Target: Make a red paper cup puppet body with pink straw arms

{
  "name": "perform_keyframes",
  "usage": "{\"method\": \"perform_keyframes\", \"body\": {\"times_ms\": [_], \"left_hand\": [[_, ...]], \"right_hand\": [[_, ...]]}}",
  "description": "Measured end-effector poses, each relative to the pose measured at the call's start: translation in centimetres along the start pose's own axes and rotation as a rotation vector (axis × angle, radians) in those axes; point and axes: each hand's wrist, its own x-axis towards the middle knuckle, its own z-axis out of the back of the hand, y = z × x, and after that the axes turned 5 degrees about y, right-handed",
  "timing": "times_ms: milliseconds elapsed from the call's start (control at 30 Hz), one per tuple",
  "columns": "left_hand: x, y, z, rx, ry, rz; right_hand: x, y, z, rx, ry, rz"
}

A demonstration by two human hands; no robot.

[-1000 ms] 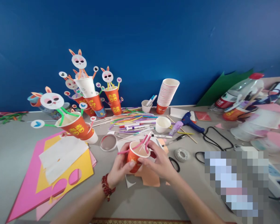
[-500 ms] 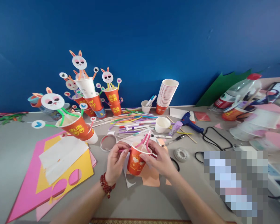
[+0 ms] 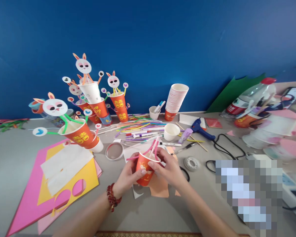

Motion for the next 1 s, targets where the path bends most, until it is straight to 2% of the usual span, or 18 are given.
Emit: {"method": "perform_keyframes", "body": {"times_ms": [100,200,367,500,633,833,1000], "left_hand": [[-0.2,0.4,-0.1,-0.059,-0.035,0.064],[-0.3,0.6,-0.2,-0.138,-0.096,0.119],[0.0,0.2,-0.5,-0.242,-0.159,0.126],[0.3,0.1,-0.5,-0.267,-0.184,0.091],[0.4,0.2,-0.2,-0.270,-0.217,0.047],[0.5,0.6,-0.2,-0.274,-0.272,0.023],[0.4,0.4,-0.5,-0.335,-0.304,0.062]], "right_hand": [[0.0,-0.1,0.3,-0.083,0.004,0.037],[0.2,-0.4,0.7,-0.022,-0.015,0.073],[0.5,-0.8,1.1,0.174,-0.147,-0.021],[0.7,-0.5,0.9,0.236,-0.141,-0.061],[0.8,-0.5,0.6,0.167,-0.067,-0.074],[0.7,-1.2,0.6,0.050,-0.080,-0.056],[0.6,-1.0,0.5,-0.012,-0.096,-0.053]]}}
